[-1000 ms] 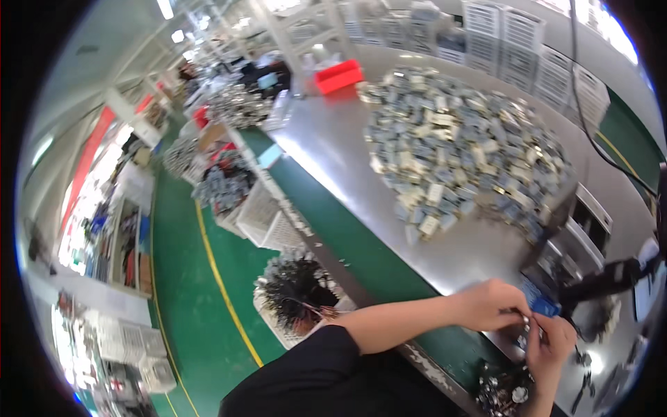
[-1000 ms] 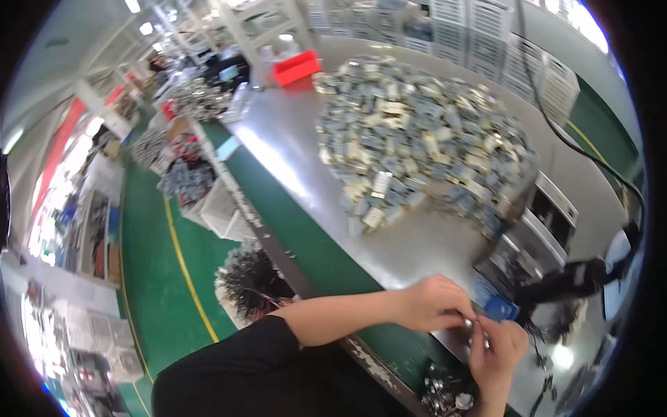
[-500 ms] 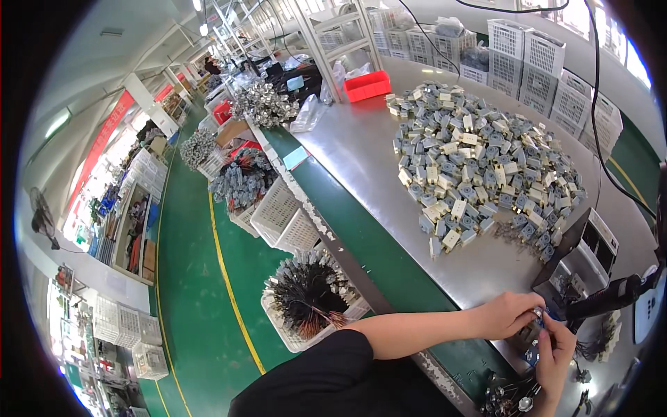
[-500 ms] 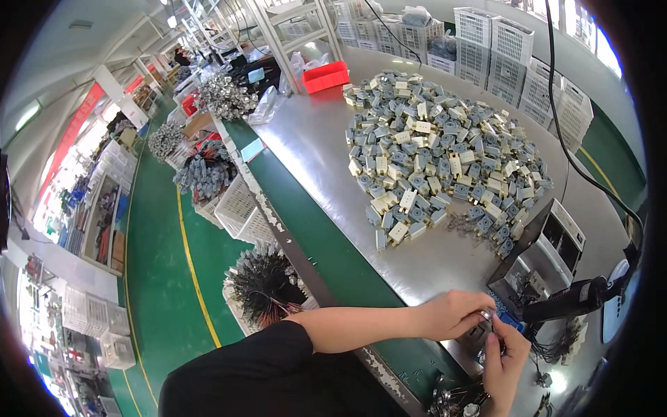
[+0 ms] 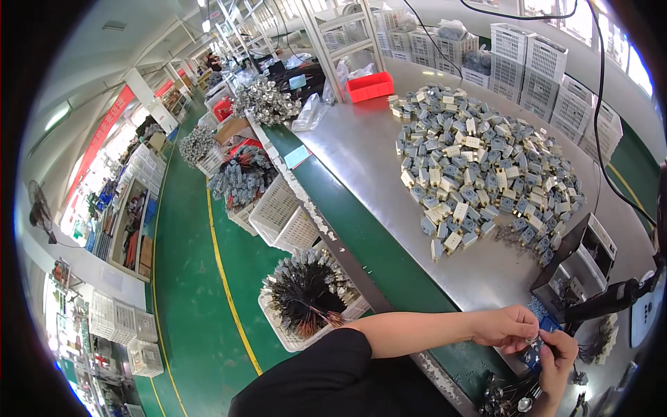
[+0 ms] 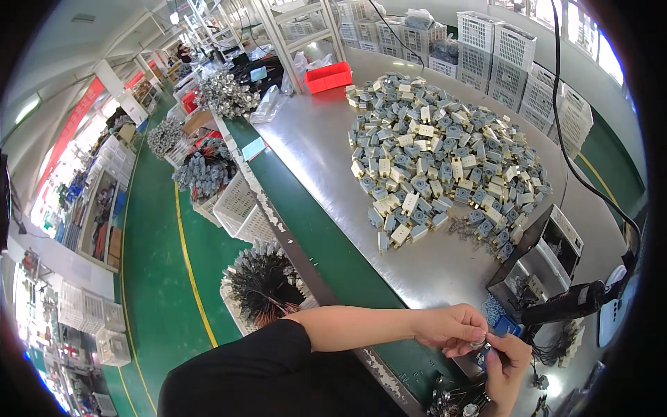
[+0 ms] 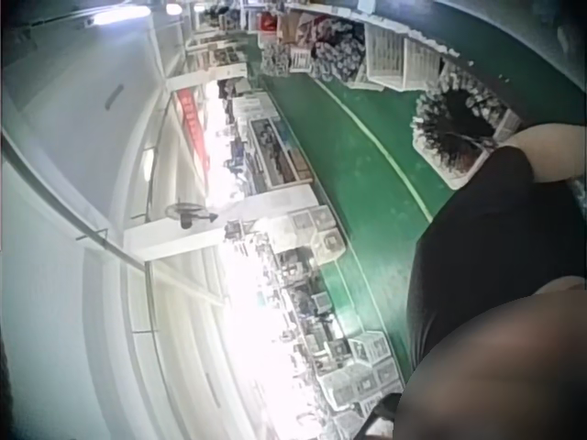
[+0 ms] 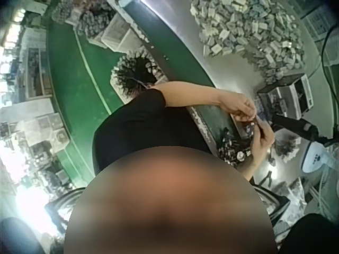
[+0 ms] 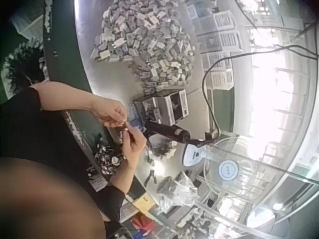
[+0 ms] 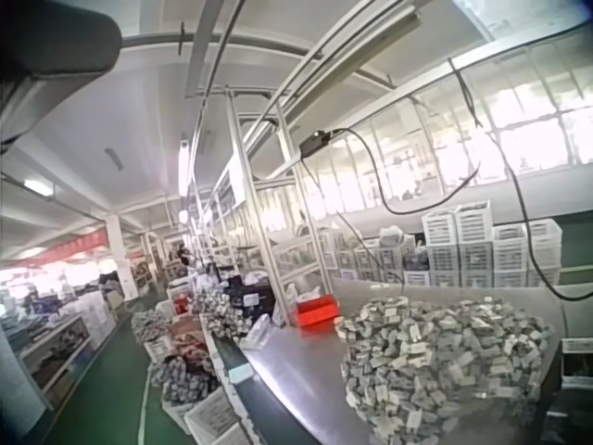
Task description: Assemble small electronic components by attaching plates and wires using an electric screwdriver.
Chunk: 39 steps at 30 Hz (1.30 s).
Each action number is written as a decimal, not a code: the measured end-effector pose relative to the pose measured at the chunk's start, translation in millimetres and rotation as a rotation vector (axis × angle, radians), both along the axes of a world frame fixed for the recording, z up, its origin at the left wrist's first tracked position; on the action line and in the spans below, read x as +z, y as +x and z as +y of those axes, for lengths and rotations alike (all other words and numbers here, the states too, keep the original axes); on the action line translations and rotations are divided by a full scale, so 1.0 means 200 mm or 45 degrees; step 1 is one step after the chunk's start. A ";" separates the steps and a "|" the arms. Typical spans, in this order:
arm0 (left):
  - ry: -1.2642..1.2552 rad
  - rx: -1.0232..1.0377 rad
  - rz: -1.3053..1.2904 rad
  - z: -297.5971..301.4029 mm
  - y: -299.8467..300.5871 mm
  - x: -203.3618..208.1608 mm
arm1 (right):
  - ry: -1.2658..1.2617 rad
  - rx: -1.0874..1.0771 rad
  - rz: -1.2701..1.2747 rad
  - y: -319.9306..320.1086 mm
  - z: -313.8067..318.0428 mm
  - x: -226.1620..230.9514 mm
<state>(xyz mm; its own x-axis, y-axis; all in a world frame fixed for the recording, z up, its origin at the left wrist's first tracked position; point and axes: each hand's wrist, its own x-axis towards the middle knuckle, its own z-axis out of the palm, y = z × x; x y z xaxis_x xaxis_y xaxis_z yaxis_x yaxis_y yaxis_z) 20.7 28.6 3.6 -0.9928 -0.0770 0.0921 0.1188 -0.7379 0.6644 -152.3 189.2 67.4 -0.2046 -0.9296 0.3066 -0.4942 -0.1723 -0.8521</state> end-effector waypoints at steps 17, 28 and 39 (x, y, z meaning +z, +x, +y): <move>-0.771 0.246 0.113 0.10 -0.01 0.11 | -0.041 -0.174 0.253 0.06 0.10 0.04; -0.444 0.270 -0.073 0.05 0.05 0.12 | -0.036 0.106 0.160 0.04 -0.07 0.18; -0.704 0.429 -0.005 0.07 0.03 0.08 | -0.048 0.147 0.132 0.04 -0.04 0.15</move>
<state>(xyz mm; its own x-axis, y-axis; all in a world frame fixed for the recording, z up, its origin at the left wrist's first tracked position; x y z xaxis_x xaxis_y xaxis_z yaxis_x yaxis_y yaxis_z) 27.4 43.1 18.9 -0.9230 -0.3262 0.2042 0.2811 -0.2091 0.9366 -144.4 181.6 96.5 -0.0622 -0.9327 0.3554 -0.5546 -0.2638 -0.7892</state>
